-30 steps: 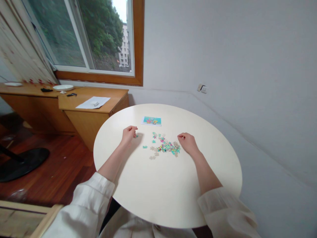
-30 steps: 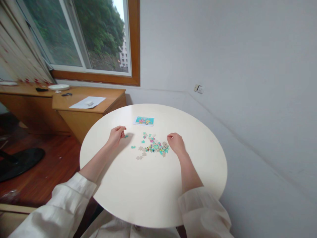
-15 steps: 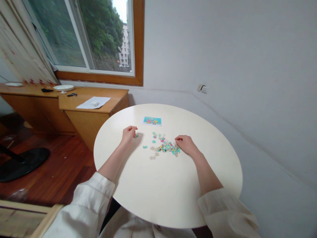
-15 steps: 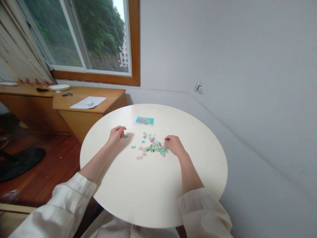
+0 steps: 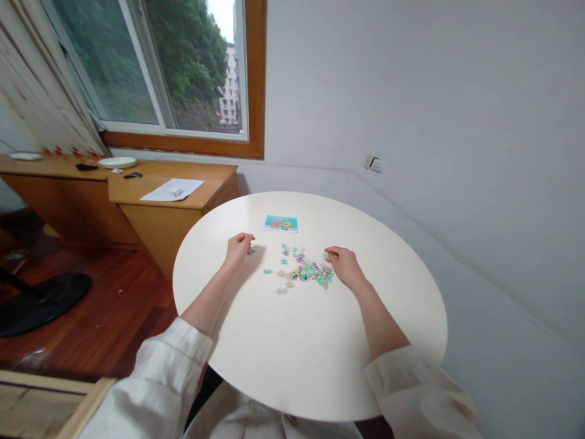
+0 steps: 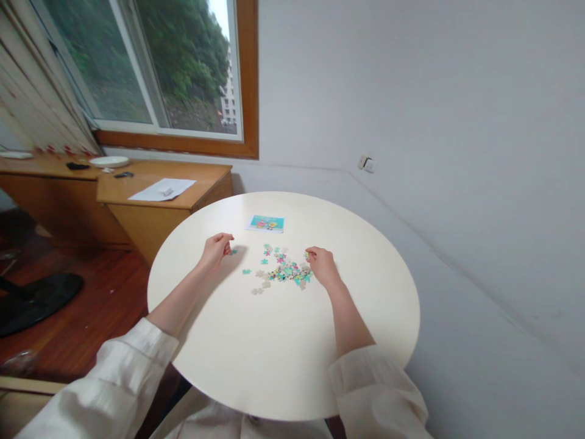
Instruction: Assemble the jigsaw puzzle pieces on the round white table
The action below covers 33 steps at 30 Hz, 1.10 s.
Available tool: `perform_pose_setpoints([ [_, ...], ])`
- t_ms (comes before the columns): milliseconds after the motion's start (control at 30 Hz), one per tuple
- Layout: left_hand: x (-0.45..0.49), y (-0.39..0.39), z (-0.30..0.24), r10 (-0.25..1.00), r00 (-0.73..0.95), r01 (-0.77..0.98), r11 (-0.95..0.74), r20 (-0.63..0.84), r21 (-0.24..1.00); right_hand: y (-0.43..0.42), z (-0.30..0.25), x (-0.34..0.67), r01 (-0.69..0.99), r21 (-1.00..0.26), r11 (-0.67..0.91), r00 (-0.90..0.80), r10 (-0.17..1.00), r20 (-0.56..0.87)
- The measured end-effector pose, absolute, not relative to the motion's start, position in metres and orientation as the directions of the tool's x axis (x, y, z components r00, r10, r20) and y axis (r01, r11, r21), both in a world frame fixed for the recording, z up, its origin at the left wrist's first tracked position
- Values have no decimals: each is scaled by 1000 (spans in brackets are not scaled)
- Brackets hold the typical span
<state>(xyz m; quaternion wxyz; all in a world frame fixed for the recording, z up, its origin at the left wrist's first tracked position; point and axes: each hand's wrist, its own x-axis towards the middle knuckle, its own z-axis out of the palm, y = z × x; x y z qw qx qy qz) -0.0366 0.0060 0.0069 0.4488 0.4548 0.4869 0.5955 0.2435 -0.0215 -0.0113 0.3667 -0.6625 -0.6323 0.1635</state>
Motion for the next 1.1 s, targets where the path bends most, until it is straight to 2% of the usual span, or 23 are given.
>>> perform_pose_setpoints([
  [100, -36, 6, 7, 977, -184, -93, -122, 104, 988, -19, -12, 246, 710, -701, 69, 184, 943, 278],
  [300, -36, 4, 8, 978, -178, -75, -121, 106, 990, -15, -9, 265, 725, -688, 14, 359, 845, 395],
  [467, -37, 5, 8, 979, -176, -70, -121, 107, 990, -11, -15, 280, 716, -688, -121, 425, 857, 292],
  [767, -36, 6, 7, 979, -173, -89, -121, 104, 989, -6, -34, 294, 763, -585, -274, 429, 892, 142],
  [1100, -37, 5, 7, 980, -169, -87, -116, 100, 989, -13, -23, 287, 785, -505, -359, 468, 878, 102],
])
